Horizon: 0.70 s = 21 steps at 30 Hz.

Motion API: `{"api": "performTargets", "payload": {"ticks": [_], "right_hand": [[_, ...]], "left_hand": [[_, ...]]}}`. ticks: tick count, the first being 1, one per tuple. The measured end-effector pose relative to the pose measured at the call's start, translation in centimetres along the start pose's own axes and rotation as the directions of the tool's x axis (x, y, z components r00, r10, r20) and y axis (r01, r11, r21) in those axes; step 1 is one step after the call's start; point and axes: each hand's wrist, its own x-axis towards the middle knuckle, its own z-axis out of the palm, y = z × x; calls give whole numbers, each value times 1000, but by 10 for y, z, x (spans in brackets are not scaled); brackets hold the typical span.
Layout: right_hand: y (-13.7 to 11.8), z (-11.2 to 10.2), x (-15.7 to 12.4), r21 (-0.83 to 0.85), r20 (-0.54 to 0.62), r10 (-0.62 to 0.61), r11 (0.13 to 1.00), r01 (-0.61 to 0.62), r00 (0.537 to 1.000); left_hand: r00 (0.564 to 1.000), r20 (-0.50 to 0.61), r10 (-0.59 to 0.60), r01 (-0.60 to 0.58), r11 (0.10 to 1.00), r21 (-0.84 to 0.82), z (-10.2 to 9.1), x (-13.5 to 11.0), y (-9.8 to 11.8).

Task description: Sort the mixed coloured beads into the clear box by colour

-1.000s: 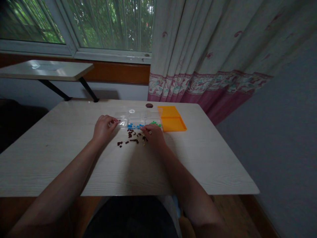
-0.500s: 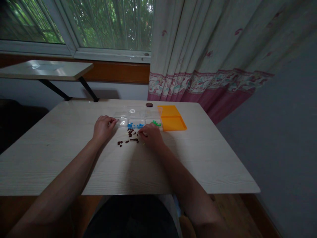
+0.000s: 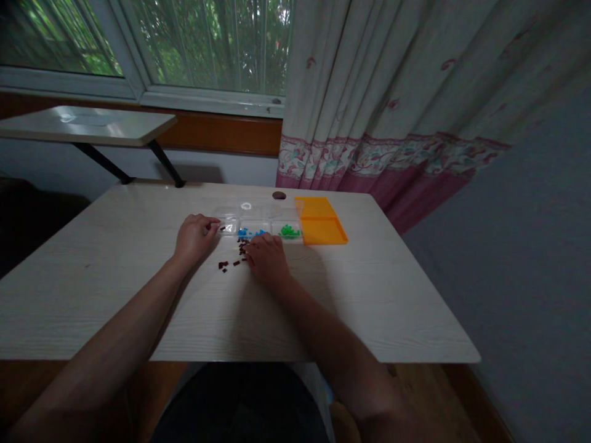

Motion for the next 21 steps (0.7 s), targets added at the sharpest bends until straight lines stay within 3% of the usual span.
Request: {"api": "performTargets", "payload": {"ticks": [5,9,15,21], "right_hand": [[-4,1,1,-23,8,-10,1000,10,1000],[-4,2,1,14,-6,15,1000,-15,1000],[3,5,3,130,-37,85,988,-80,996],[17,3,9,358,-80,194,921,-153,978]], "left_hand": [[999,-30,35,-36,999,-41,-1,0,3],[983,9,182,-179,974,-142,-9,-2,12],[869,195,455,-396,875,-277,-15,-7,30],[833,233,502,-421,848,-323,-17,-12,43]]}}
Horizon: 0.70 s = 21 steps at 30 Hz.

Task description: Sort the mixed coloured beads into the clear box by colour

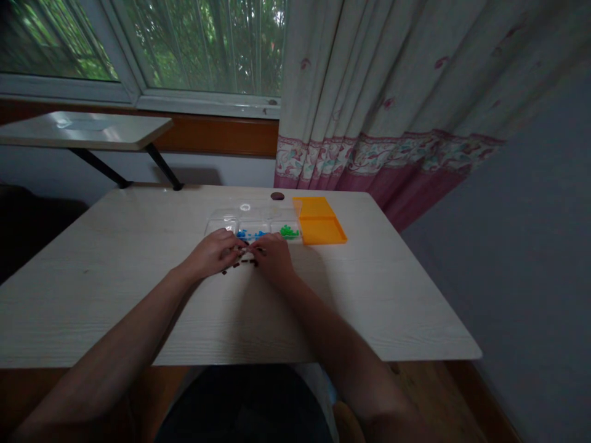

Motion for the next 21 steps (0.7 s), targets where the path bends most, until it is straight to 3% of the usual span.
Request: {"api": "performTargets", "payload": {"ticks": [4,9,14,21], "right_hand": [[4,-3,2,200,-65,47,979,-33,997],[1,-4,0,360,-27,126,927,-108,992],[-3,-8,0,383,0,153,913,-141,988],[-10,-10,0,355,-5,107,930,-99,994]], "left_hand": [[1000,-23,-6,7,1000,23,0,2,10],[994,-112,-14,21,998,60,2,4,15],[987,-159,-25,37,996,75,1,4,17],[981,-178,-72,81,996,44,-1,4,21]]}}
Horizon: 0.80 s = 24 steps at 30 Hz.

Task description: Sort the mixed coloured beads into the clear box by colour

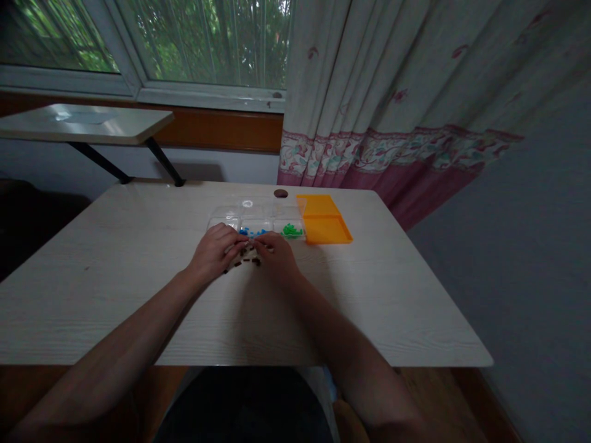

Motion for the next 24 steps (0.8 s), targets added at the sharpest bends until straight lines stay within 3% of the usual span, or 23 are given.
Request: {"api": "performTargets", "payload": {"ticks": [5,8,14,24], "right_hand": [[5,0,0,-19,-27,-27,999,27,999],[14,-5,1,-208,-53,-105,974,92,993],[21,-17,-1,-559,128,-128,810,178,983],[8,-13,-5,-633,203,-110,744,216,973]], "left_hand": [[990,-115,-87,84,996,-34,-1,1,-9],[967,-190,-170,170,985,-20,-1,0,-23],[911,-267,-315,322,947,-21,3,-3,-50],[890,-267,-369,387,922,15,10,-6,-61]]}}
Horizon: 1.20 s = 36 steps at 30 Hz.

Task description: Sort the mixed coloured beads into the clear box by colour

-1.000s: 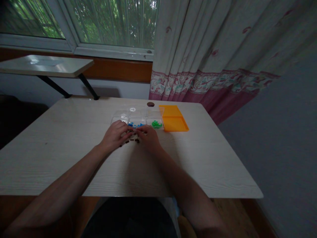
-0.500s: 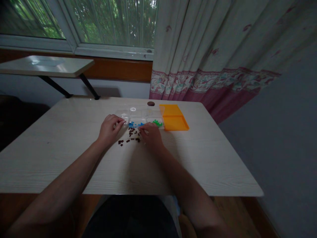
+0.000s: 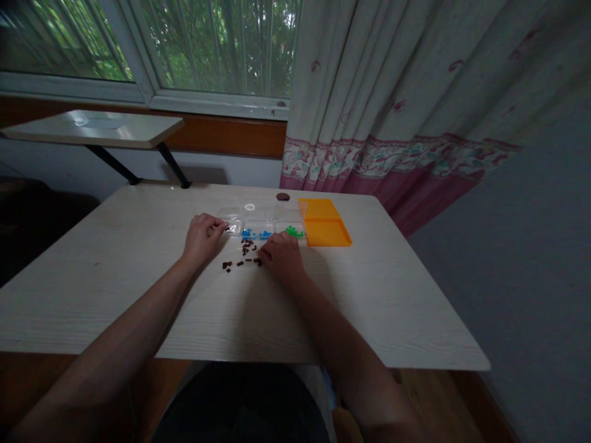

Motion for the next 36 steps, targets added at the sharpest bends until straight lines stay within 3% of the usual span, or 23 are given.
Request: {"api": "performTargets", "payload": {"ticks": [16,27,36], "right_hand": [[-10,2,-1,-44,-24,-5,999,4,1000],[9,13,5,258,-183,122,963,-73,975],[7,10,5,366,-254,157,929,-55,954]], "left_hand": [[998,-21,-53,54,995,79,2,0,-12],[1000,9,-29,28,993,114,5,-1,-20],[999,-3,-43,43,991,125,4,-1,-16]]}}
